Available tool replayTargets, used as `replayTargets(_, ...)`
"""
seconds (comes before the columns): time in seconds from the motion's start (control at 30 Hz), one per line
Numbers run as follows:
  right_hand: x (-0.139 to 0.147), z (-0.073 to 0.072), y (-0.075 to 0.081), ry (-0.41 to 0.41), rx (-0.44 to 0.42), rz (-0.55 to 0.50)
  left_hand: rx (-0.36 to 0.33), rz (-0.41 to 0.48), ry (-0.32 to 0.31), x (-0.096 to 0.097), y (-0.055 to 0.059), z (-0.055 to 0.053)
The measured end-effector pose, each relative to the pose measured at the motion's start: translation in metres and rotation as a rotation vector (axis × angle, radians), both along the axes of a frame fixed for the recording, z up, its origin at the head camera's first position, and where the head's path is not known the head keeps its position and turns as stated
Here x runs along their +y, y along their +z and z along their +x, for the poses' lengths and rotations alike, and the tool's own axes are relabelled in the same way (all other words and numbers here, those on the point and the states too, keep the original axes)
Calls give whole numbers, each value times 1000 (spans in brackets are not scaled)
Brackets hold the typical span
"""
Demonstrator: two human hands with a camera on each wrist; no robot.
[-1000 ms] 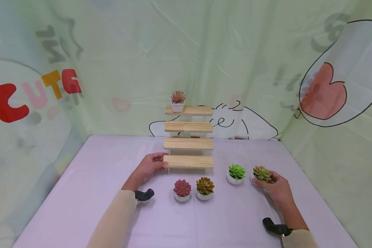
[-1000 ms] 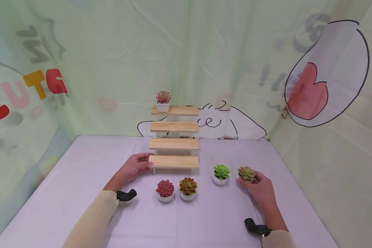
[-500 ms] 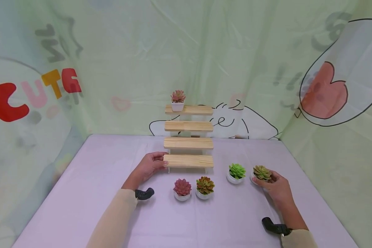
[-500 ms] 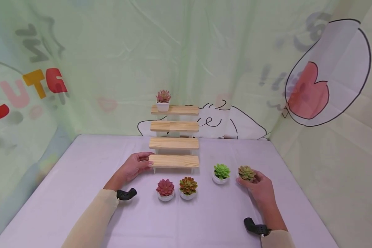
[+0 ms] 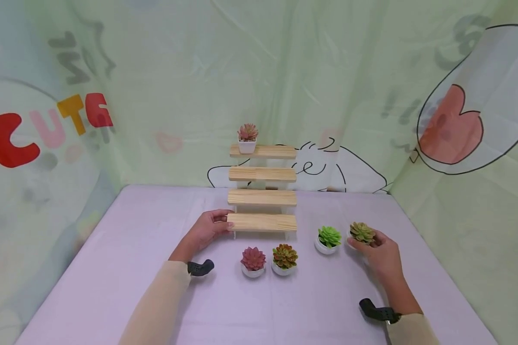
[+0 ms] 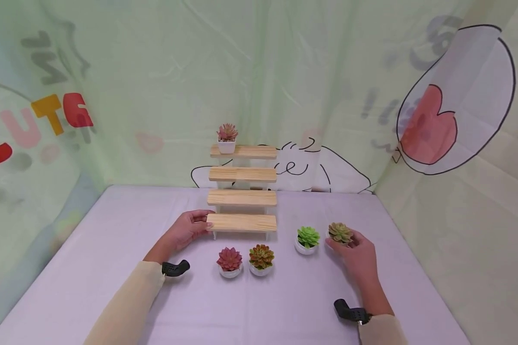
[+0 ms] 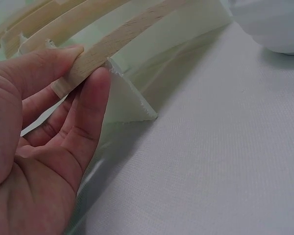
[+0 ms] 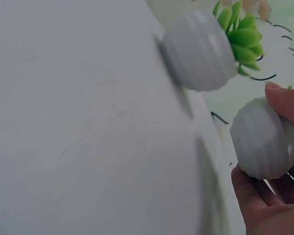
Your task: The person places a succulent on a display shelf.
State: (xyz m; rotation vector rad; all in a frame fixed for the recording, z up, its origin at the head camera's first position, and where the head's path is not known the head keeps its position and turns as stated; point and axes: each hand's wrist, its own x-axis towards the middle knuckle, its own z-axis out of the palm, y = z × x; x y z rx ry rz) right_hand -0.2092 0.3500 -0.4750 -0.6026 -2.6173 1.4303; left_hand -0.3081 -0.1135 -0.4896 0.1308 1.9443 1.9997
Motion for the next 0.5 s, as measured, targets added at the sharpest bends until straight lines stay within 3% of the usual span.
replayTargets(0.5,-30,-34,61,78,168,-106,1,-1,-5,-1,-4,-2)
